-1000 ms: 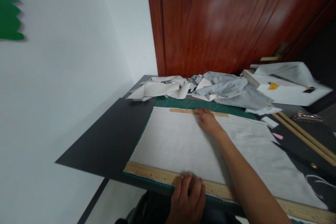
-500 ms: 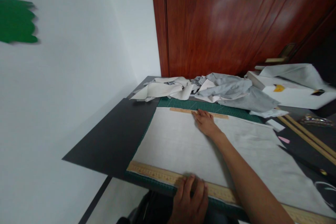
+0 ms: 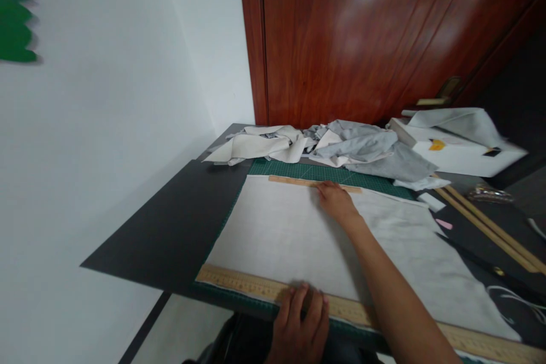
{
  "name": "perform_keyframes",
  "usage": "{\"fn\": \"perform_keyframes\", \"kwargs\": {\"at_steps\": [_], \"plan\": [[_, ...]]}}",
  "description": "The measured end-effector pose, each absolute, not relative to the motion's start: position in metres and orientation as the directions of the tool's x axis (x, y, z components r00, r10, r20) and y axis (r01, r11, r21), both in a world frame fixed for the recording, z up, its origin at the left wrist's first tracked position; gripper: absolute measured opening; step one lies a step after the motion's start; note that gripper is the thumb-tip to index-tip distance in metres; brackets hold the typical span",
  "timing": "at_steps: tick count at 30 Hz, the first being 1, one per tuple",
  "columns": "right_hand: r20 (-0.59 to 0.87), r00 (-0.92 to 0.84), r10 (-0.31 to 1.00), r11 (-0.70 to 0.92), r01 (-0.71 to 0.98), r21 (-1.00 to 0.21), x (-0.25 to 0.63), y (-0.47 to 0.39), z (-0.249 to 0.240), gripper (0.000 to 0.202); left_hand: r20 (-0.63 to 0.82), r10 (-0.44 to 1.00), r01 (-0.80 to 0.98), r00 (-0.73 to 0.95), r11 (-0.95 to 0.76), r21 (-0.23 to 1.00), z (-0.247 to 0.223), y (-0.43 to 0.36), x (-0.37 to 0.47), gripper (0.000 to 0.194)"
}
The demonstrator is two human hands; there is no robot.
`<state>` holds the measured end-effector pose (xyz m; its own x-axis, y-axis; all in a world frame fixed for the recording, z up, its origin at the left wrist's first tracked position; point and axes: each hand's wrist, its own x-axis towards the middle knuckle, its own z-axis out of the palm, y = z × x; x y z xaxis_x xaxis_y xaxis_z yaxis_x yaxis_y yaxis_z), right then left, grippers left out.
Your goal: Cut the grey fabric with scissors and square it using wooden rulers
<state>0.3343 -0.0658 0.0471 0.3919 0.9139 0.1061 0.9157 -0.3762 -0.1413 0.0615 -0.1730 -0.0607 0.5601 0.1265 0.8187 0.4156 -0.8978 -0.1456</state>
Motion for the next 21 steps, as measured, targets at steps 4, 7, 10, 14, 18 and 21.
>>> {"fn": "perform_keyframes", "kwargs": {"at_steps": [4, 7, 10, 14, 18, 21], "plan": [[0.095, 0.398, 0.912, -0.382, 0.911, -0.154, 0.337, -0.065, 0.048, 0.041, 0.821, 0.124, 0.399, 0.558, -0.907, -0.135, -0.059, -0.172, 0.062, 0.030], [0.087, 0.401, 0.912, -0.384, 0.908, -0.165, 0.341, -0.066, 0.049, 0.042, 0.815, 0.131, 0.410, 0.564, -0.902, -0.139, -0.060, -0.173, 0.062, 0.026], [0.079, 0.413, 0.907, -0.397, 0.902, -0.168, 0.344, -0.067, 0.049, 0.042, 0.808, 0.137, 0.425, 0.574, -0.893, -0.150, -0.062, -0.173, 0.061, 0.019], [0.063, 0.410, 0.910, -0.396, 0.903, -0.165, 0.345, -0.069, 0.050, 0.042, 0.804, 0.132, 0.414, 0.579, -0.897, -0.151, -0.061, -0.174, 0.060, 0.022], [0.046, 0.403, 0.914, -0.393, 0.907, -0.150, 0.343, -0.070, 0.050, 0.040, 0.809, 0.124, 0.410, 0.575, -0.899, -0.153, -0.058, -0.174, 0.060, 0.025], [0.038, 0.400, 0.916, -0.392, 0.910, -0.134, 0.343, -0.071, 0.050, 0.039, 0.800, 0.119, 0.402, 0.588, -0.901, -0.162, -0.057, -0.173, 0.060, 0.025]]}}
